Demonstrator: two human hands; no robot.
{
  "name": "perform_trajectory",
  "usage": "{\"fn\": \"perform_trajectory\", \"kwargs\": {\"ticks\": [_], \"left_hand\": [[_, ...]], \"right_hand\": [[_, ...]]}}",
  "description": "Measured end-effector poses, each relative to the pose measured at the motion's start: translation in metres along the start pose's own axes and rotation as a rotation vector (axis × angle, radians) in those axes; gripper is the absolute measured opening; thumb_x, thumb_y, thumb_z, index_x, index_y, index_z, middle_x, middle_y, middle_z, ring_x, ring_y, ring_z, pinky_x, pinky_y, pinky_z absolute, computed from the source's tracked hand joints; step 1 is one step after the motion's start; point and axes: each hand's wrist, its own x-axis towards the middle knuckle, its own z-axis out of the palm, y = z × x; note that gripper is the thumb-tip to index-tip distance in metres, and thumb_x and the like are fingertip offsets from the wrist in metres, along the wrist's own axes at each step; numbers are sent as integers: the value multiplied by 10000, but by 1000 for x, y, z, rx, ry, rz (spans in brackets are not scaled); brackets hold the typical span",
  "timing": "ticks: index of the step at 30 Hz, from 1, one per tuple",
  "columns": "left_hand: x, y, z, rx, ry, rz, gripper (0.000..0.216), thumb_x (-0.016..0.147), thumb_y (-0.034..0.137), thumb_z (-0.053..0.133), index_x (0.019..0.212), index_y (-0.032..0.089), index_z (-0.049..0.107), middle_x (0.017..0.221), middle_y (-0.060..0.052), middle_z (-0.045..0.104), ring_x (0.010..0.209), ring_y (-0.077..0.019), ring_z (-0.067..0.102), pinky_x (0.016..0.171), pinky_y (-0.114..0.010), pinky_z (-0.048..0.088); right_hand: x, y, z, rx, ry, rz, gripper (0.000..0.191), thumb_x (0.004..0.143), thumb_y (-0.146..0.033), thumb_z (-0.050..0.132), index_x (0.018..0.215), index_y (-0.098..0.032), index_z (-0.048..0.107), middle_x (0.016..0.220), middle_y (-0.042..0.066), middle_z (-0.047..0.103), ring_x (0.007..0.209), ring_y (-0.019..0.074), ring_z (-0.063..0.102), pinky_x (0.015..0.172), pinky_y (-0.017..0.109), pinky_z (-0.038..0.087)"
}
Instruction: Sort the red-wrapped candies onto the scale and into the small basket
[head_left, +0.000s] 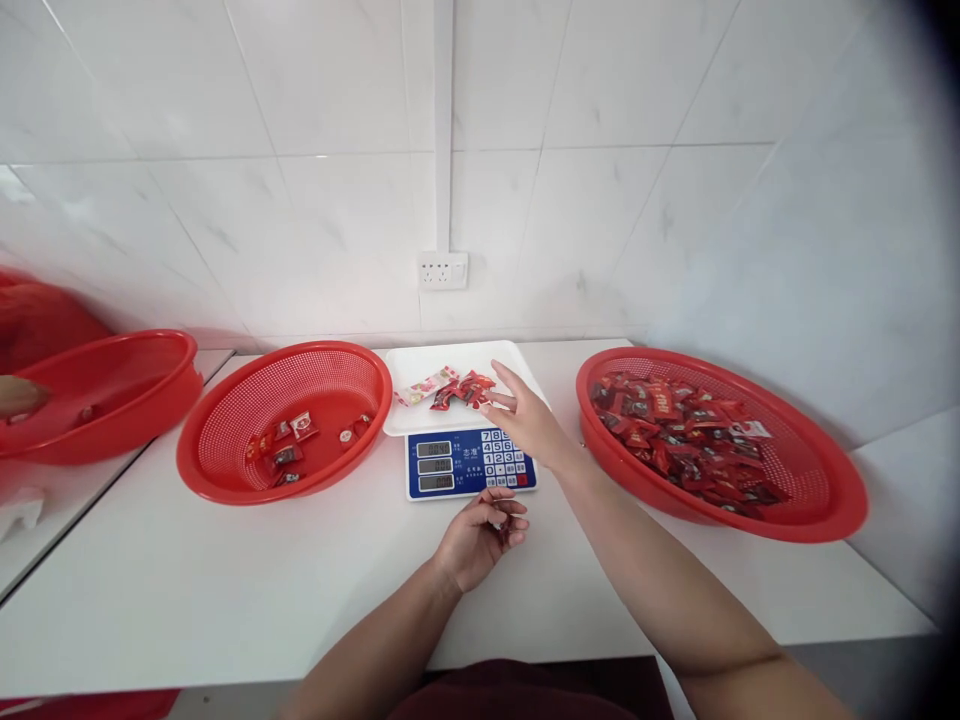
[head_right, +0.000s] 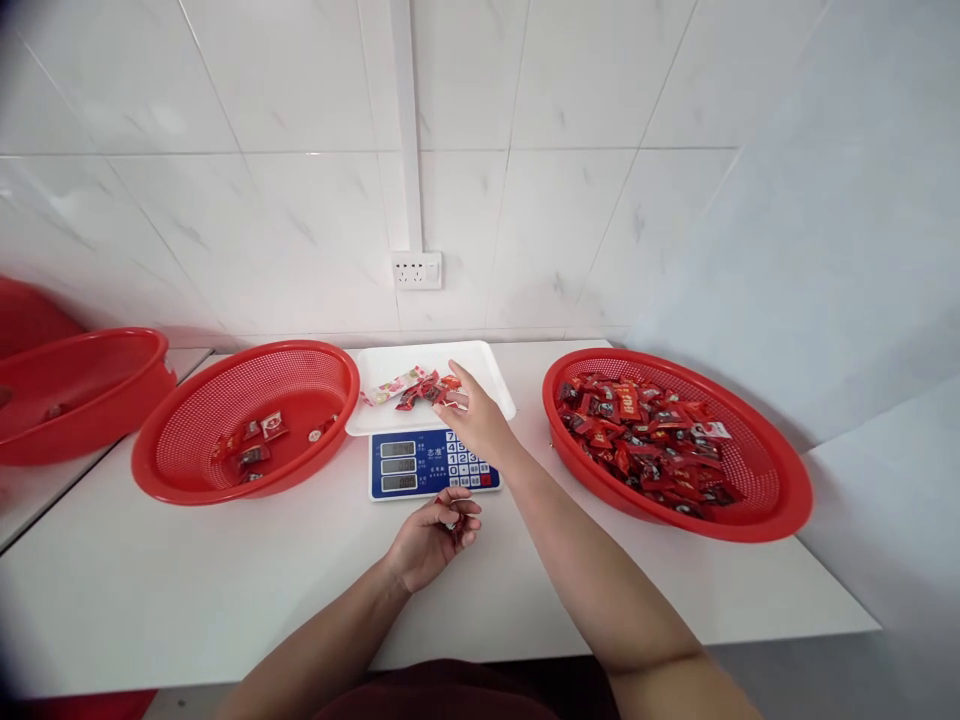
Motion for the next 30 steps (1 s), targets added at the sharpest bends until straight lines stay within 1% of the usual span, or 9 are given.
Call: {"fn": "perform_trajectory", "kwargs": {"ticks": [5,8,11,15,18,20,22,25,30], "left_hand": [[-2,3,1,1,-52,45,473,534,11,588,954,224,625,970,-25,689,890,-180,677,826,-266,512],[-4,-1,2,13,-81,76,585,499,-41,585,998,261,624,1035,2,671,927,-161,658,845,-265,502],[-6,-5,4,40,-76,43,780,464,-80,584,1123,339,583,1103,25,642,955,-143,640,847,-273,490],[-9,-7,6,90,-123,-28,953,444,-90,589,1242,421,495,1097,46,641,942,-128,640,896,-321,470],[-8,-7,5,134,-170,-41,889,456,-79,646,1216,369,534,1047,39,662,905,-127,656,885,-310,474],[-6,-7,3,196,-196,-52,620,534,44,754,1104,253,623,962,-5,685,873,-143,675,852,-284,486],[-3,-7,-1,287,-207,-64,380,638,318,796,959,159,671,885,-66,700,833,-172,693,782,-271,506],[1,-6,-7,406,-190,-28,536,645,604,720,897,134,671,829,-109,718,781,-201,705,687,-276,519],[4,-5,-9,419,-145,-15,572,596,585,761,962,158,660,717,-53,716,646,-170,696,599,-242,494]], "right_hand": [[-35,5,-3,-209,-188,78,333,836,-271,546,1159,-224,615,1145,83,670,1001,208,646,882,400,528],[-65,5,-8,-231,-440,109,229,831,-263,548,1011,-246,687,967,40,709,845,199,662,779,372,540],[-80,6,-14,-243,-558,89,212,821,-232,540,932,-278,715,884,17,704,788,197,639,704,347,523],[-85,13,-17,-200,-565,177,206,773,-239,586,926,-285,716,731,-3,679,658,186,619,590,322,498],[-85,17,-19,-177,-542,215,90,747,-242,596,756,-247,685,713,2,675,627,181,608,545,305,476],[-83,19,-20,-186,-484,227,104,755,-266,582,677,-223,635,689,3,665,602,167,593,523,287,455],[-82,19,-22,-207,-409,234,160,772,-311,569,648,-213,589,613,-13,630,552,148,561,504,269,429],[-78,19,-24,-208,-344,257,209,768,-369,576,633,-213,547,524,-40,571,505,130,524,501,259,412],[-65,19,-24,-127,-221,280,243,761,-422,596,655,-213,532,523,-49,569,485,112,518,508,254,435]]}}
